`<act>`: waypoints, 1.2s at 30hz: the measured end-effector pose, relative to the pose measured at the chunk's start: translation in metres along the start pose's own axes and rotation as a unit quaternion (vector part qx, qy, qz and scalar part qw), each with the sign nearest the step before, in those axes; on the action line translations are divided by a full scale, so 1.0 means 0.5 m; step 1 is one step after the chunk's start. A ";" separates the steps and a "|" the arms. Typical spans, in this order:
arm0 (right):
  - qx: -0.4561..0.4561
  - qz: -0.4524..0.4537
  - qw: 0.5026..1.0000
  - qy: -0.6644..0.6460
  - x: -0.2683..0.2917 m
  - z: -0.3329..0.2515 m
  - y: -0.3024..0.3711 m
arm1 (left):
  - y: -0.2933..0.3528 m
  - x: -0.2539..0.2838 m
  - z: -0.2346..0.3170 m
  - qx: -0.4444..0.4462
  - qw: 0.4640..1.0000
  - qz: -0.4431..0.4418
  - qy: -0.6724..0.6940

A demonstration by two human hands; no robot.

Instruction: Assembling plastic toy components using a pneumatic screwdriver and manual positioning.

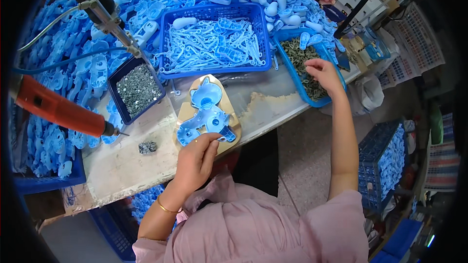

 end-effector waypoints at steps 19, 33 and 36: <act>-0.219 0.272 0.916 -0.196 0.406 0.447 -0.101 | 0.008 0.000 -0.002 0.032 0.999 0.020 0.029; 0.086 0.100 0.937 0.324 0.128 0.024 0.064 | -0.007 -0.041 0.008 0.038 0.999 -0.028 0.023; 0.125 0.131 0.943 0.279 0.140 0.018 0.061 | -0.006 -0.043 0.010 0.025 0.999 -0.037 0.028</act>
Point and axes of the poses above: each hand's wrist, its own y-axis away from the middle knuckle, its own x-axis out of the back of the hand, z = x × y, the point moved 9 cm from there along -y, towards the middle knuckle, and after that the axes turned 12 degrees about y, right-handed, at the moved point
